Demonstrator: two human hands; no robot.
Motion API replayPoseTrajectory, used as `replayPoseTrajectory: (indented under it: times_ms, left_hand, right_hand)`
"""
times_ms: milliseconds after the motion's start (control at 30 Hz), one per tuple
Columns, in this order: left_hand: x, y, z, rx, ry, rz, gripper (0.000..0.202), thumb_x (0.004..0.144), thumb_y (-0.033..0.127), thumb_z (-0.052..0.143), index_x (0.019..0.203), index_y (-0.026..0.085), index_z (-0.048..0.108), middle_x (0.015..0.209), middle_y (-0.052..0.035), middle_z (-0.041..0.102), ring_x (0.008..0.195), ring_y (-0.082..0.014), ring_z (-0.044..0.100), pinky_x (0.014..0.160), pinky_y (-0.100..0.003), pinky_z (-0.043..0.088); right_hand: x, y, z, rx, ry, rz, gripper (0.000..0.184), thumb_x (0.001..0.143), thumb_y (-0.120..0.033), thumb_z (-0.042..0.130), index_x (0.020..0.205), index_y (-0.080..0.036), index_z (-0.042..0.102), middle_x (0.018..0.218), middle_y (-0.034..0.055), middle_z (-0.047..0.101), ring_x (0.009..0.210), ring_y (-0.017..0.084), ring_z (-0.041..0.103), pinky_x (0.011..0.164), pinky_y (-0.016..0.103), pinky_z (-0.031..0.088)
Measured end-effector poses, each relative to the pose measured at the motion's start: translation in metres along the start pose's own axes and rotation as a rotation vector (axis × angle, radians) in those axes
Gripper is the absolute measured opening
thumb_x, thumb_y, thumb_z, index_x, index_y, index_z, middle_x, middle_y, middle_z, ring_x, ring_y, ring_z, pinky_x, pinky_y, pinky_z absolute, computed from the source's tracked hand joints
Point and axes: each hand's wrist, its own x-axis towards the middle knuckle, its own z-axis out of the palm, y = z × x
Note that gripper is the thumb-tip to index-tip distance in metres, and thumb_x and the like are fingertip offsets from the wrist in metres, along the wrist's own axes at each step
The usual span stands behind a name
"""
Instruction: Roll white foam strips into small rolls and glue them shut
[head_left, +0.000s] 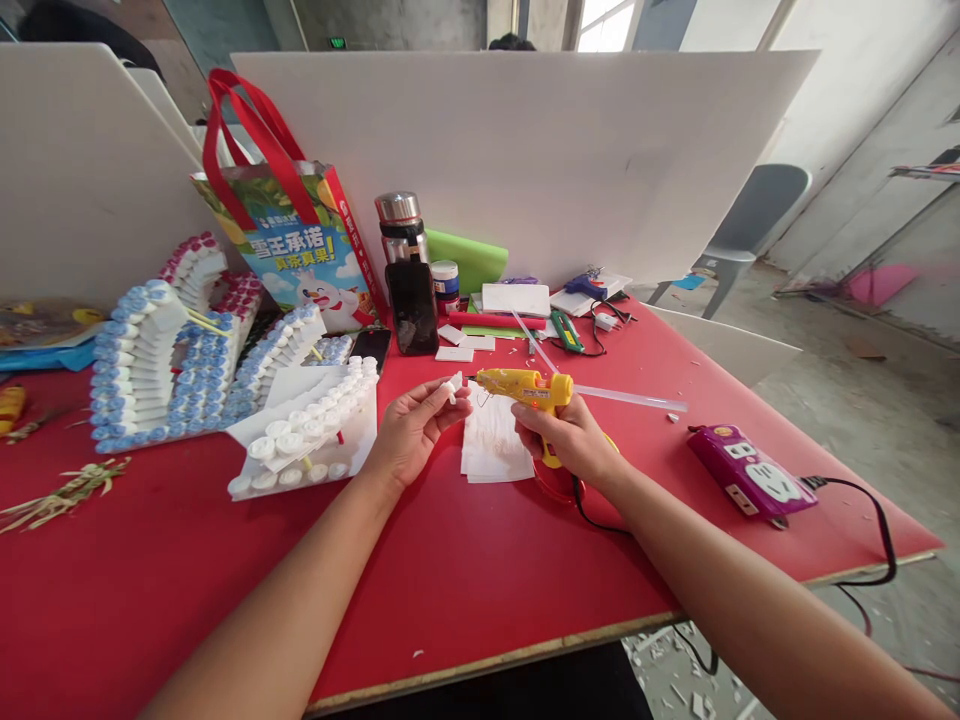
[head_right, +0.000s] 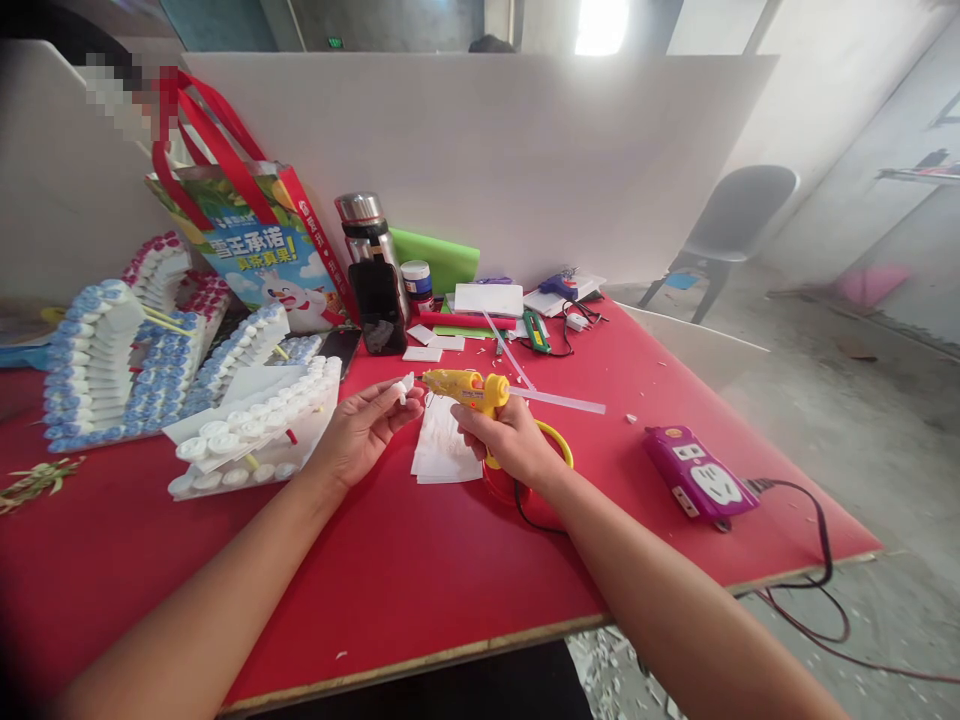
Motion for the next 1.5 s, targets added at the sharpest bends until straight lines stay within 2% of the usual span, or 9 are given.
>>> replayPoseTrajectory:
  times_ms: [133,267,433,633,833,1000,1267,1500]
  left_hand:
    - [0.0017,-0.0013,-0.0007,-0.107,0.001,-0.046,0.021,0.079,0.017,0.079,0.099,0.012,0.076,0.101,-0.0114,0.076,0.089,-0.0152,0.071,0.096,-0.032,0.056]
    - [0.0018,-0.0024,-0.0005,-0.167,0.009,-0.056,0.017,0.077,0.015,0.079,0.095,0.013,0.077,0.091,-0.0071,0.075,0.085,-0.0137,0.070,0.095,-0.030,0.055]
    - [0.0000,-0.0008,0.0028,-0.185,0.001,-0.080,0.016,0.079,0.013,0.077,0.095,0.011,0.077,0.086,-0.0071,0.073,0.086,-0.0133,0.068,0.092,-0.027,0.056]
    - [-0.0002,0.0011,0.0055,-0.250,0.039,-0.131,0.006,0.079,0.011,0.075,0.085,0.010,0.076,0.086,-0.0079,0.071,0.084,-0.0126,0.068,0.086,-0.024,0.058]
    - [0.0007,-0.0009,0.0014,-0.208,-0.045,-0.131,0.012,0.080,0.013,0.076,0.092,0.010,0.077,0.092,-0.0090,0.072,0.084,-0.0134,0.067,0.086,-0.026,0.059]
    - [0.0000,-0.0013,-0.0004,-0.207,-0.093,-0.126,0.010,0.080,0.015,0.077,0.088,0.009,0.077,0.089,-0.0081,0.070,0.083,-0.0130,0.066,0.085,-0.026,0.059]
    - [0.0000,0.0011,0.0022,-0.211,-0.071,-0.101,0.009,0.081,0.014,0.077,0.088,0.010,0.077,0.085,-0.0075,0.069,0.082,-0.0119,0.065,0.087,-0.025,0.058]
    - [-0.0011,0.0021,0.0036,-0.166,-0.045,-0.073,0.009,0.078,0.016,0.079,0.086,0.011,0.078,0.084,-0.0063,0.070,0.081,-0.0117,0.066,0.088,-0.026,0.057]
  right_hand:
    - [-0.0002,-0.0029,0.0005,-0.003,-0.017,-0.008,0.041,0.089,-0.047,0.064,0.064,-0.016,0.054,0.052,-0.0010,0.054,0.045,0.009,0.046,0.047,0.025,0.035]
    - [-0.0002,-0.0026,0.0020,0.001,-0.036,-0.005,0.038,0.088,-0.046,0.065,0.066,-0.016,0.055,0.054,-0.0016,0.053,0.045,0.009,0.047,0.047,0.024,0.036]
    - [-0.0009,0.0000,0.0039,-0.051,-0.029,0.020,0.039,0.088,-0.046,0.064,0.065,-0.016,0.055,0.053,-0.0015,0.053,0.045,0.009,0.047,0.047,0.024,0.037]
    - [-0.0010,0.0003,0.0038,-0.056,-0.023,0.027,0.039,0.088,-0.047,0.064,0.065,-0.017,0.055,0.054,-0.0015,0.053,0.046,0.009,0.047,0.047,0.024,0.036]
    - [-0.0013,0.0010,0.0030,-0.088,-0.011,0.018,0.041,0.088,-0.049,0.063,0.066,-0.017,0.055,0.053,-0.0013,0.053,0.046,0.010,0.047,0.048,0.024,0.036]
    - [-0.0037,0.0013,0.0031,-0.143,-0.002,0.044,0.043,0.088,-0.052,0.063,0.064,-0.017,0.055,0.053,-0.0004,0.055,0.049,0.010,0.048,0.051,0.025,0.037]
    - [-0.0051,0.0011,0.0024,-0.214,-0.013,0.049,0.052,0.089,-0.055,0.061,0.054,-0.017,0.053,0.050,0.0018,0.055,0.050,0.012,0.049,0.053,0.027,0.038]
    - [-0.0037,0.0049,0.0010,-0.243,0.005,0.046,0.055,0.089,-0.058,0.060,0.052,-0.018,0.054,0.049,0.0026,0.056,0.049,0.012,0.049,0.054,0.027,0.039]
